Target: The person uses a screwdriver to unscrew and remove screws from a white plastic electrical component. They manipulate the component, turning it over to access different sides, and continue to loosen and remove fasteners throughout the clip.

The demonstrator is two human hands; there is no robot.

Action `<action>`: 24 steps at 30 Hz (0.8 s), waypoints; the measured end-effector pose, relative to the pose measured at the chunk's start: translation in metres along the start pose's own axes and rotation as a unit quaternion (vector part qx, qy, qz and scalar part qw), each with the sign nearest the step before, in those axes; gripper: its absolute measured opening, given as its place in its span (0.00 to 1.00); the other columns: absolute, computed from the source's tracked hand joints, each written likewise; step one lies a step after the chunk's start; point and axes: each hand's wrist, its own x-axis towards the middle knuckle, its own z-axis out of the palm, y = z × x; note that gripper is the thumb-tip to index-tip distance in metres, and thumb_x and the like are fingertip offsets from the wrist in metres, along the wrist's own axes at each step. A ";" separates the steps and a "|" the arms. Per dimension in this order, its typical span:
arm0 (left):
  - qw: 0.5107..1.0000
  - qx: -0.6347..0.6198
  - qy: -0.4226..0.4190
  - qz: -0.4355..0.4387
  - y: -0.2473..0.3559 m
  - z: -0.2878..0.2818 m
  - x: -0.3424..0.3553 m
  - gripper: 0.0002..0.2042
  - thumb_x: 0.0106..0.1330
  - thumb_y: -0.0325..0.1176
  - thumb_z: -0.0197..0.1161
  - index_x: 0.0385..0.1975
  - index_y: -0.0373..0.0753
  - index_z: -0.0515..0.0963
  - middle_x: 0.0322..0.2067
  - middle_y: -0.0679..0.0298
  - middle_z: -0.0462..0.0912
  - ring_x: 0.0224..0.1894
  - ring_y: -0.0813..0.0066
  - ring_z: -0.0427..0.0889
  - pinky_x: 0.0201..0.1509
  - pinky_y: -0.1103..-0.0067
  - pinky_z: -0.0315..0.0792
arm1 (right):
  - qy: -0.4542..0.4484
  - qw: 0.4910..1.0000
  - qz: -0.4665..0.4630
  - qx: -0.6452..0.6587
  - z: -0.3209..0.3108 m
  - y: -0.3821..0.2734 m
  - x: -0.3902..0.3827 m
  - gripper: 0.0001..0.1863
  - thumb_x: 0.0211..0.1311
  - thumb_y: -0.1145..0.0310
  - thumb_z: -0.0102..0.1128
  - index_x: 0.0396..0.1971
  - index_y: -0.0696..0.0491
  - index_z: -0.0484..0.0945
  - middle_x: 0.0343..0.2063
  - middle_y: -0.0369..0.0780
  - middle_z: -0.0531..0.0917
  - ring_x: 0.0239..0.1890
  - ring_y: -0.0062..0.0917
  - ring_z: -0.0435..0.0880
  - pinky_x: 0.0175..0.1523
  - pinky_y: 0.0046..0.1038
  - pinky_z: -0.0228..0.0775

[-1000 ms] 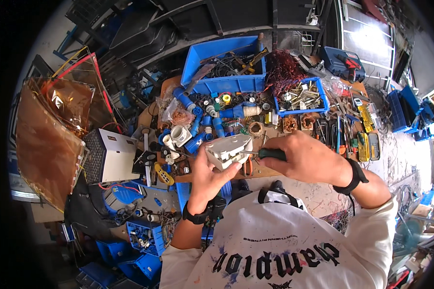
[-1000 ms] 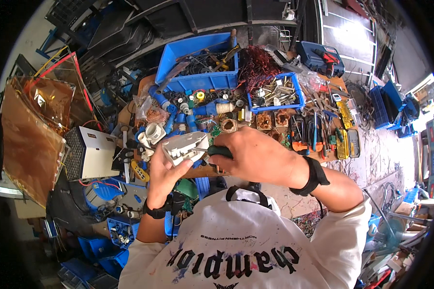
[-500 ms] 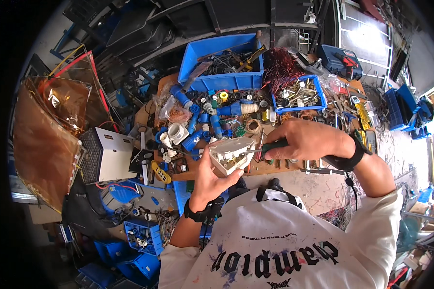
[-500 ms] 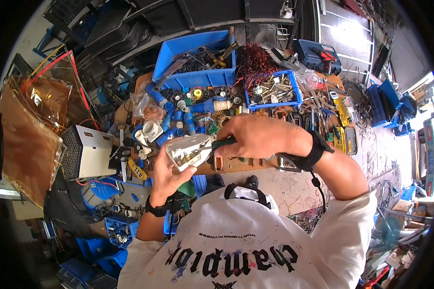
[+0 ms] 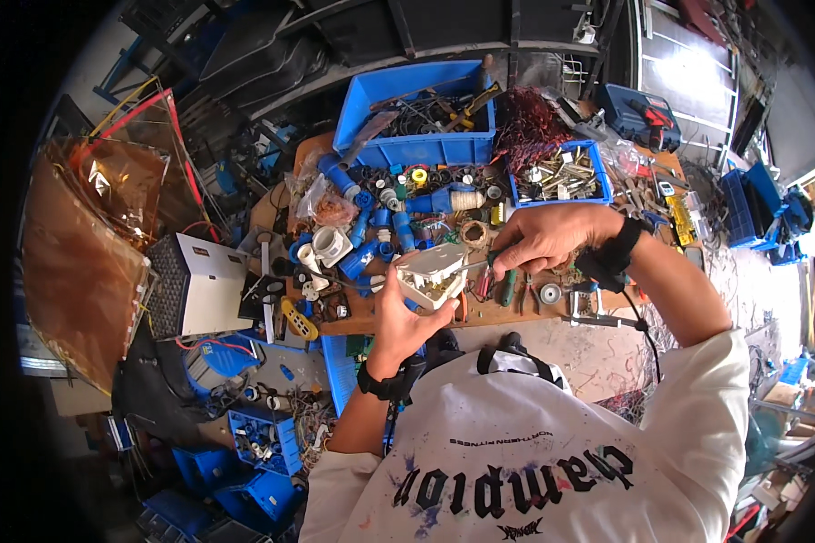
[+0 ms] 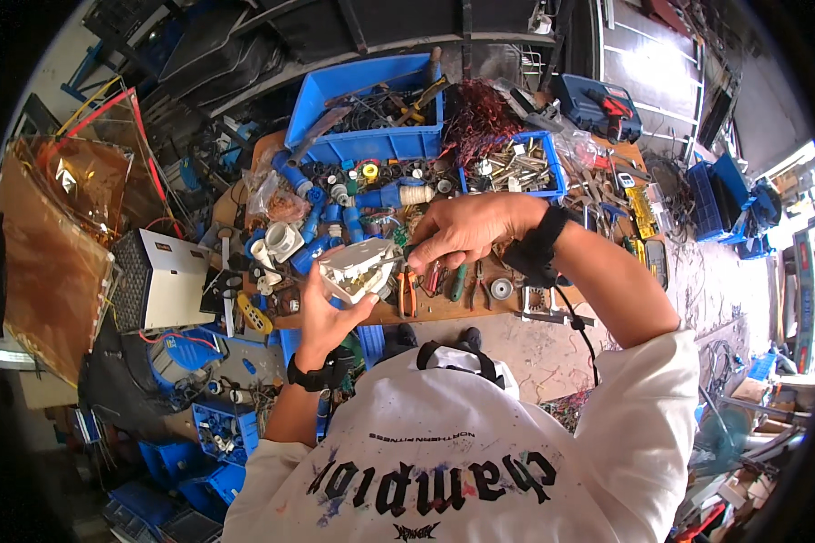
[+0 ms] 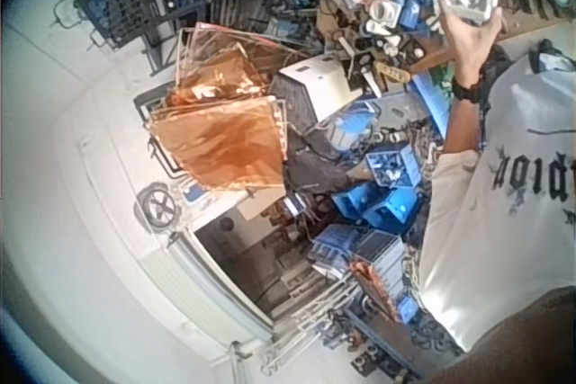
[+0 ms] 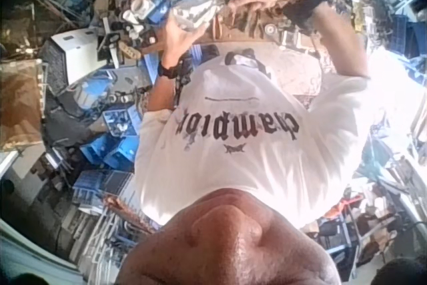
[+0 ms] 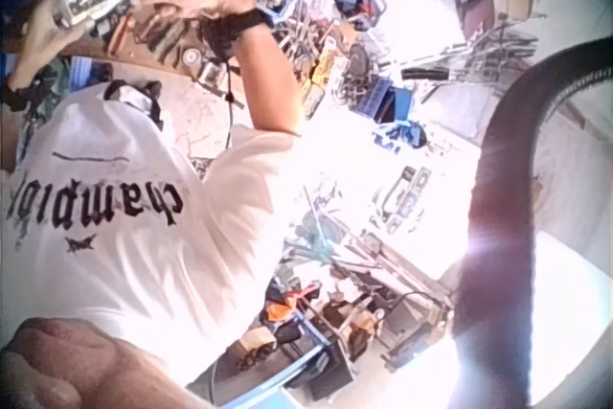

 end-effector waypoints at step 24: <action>0.996 -0.078 0.049 -0.002 -0.005 -0.021 0.017 0.33 0.52 0.24 0.72 0.58 0.30 0.62 0.51 0.56 0.76 0.52 0.71 0.77 0.57 0.74 0.71 | 0.238 0.970 -0.037 -0.019 0.055 -0.047 0.000 0.19 0.65 0.56 0.57 0.33 0.61 0.81 0.21 0.47 0.82 0.25 0.38 0.83 0.33 0.36 0.72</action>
